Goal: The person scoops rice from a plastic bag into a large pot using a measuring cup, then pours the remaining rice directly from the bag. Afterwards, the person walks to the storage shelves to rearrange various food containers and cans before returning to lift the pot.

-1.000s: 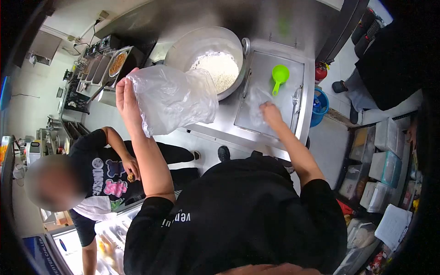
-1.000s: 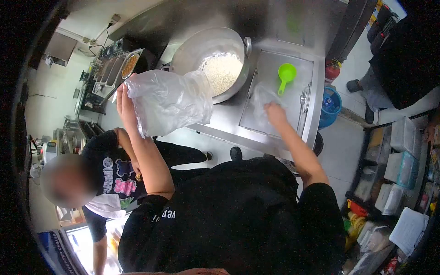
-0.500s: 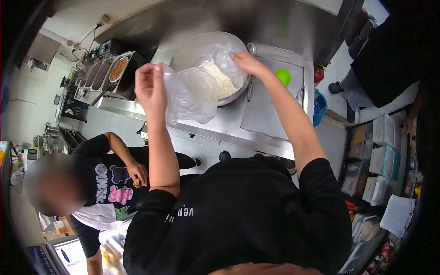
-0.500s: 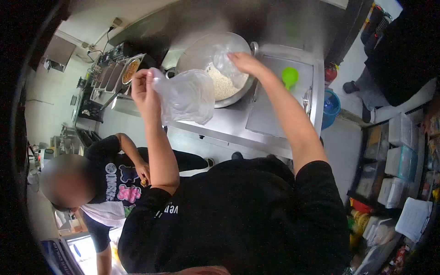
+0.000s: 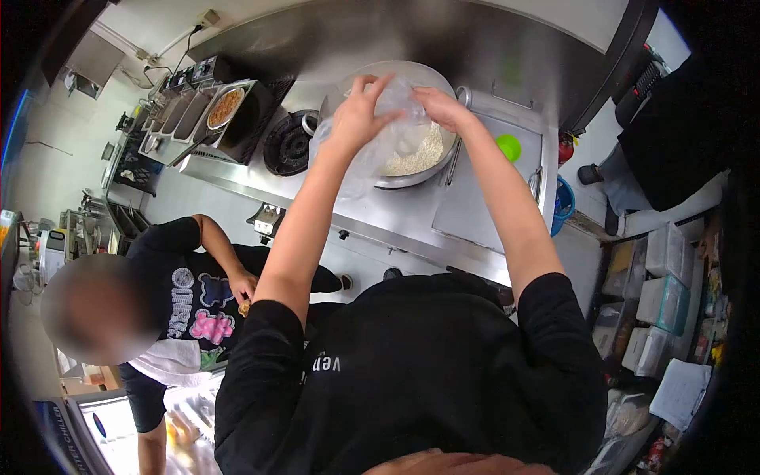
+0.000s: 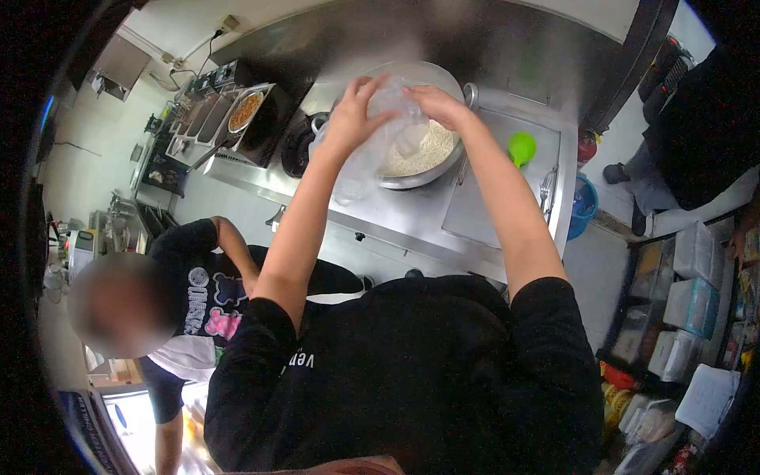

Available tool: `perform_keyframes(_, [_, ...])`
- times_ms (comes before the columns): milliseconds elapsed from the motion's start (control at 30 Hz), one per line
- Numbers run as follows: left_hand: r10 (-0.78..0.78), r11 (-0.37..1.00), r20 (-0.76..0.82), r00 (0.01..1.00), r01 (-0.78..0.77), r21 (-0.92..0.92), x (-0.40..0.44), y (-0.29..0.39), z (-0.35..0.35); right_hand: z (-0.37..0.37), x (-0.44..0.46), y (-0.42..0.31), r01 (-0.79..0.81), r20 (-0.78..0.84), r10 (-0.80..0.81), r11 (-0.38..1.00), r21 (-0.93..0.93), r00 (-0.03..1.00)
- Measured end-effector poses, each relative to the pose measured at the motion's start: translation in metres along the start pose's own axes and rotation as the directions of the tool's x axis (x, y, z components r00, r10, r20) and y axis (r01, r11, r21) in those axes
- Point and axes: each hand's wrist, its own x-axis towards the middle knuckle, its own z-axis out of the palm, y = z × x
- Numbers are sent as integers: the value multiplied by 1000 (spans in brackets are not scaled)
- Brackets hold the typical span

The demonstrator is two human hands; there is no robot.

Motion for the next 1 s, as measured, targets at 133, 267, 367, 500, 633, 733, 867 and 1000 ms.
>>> perform_keyframes(133, [-9, 995, 112, 994, -2, 99, 16, -18, -11, -23, -6, 20, 141, -18, -146, 978, -155, 989])
perform_keyframes(267, [-31, 991, -15, 999, 33, 133, 21, -3, -30, -63, -54, 56, 210, -278, -171, 971, 118, 945])
perform_keyframes(367, [3, 987, 21, 1000, -7, 162, 22, -26, -25, -89, -69, 130, -21, -356, -14, 995, -95, 934])
perform_keyframes(500, [-101, 992, -13, 995, 102, 74, 38, -17, -33, -85, -63, 272, -200, -328, 46, 868, -454, 944])
perform_keyframes(633, [-65, 973, -6, 998, 65, 221, 41, -34, -32, -61, -70, 296, -272, -398, -61, 634, -724, 915])
perform_keyframes(733, [-162, 986, 18, 987, 161, 36, 44, -27, -35, -50, -73, 285, -331, -448, -75, 568, -754, 891])
perform_keyframes(867, [-292, 955, -20, 956, 291, -64, 38, -22, -33, -46, -64, 289, -365, -480, -97, 523, -770, 872])
perform_keyframes(1000, [-324, 941, -97, 941, 311, -131, 30, -33, -32, -45, -66, 295, -269, -390, -212, 439, -857, 896])
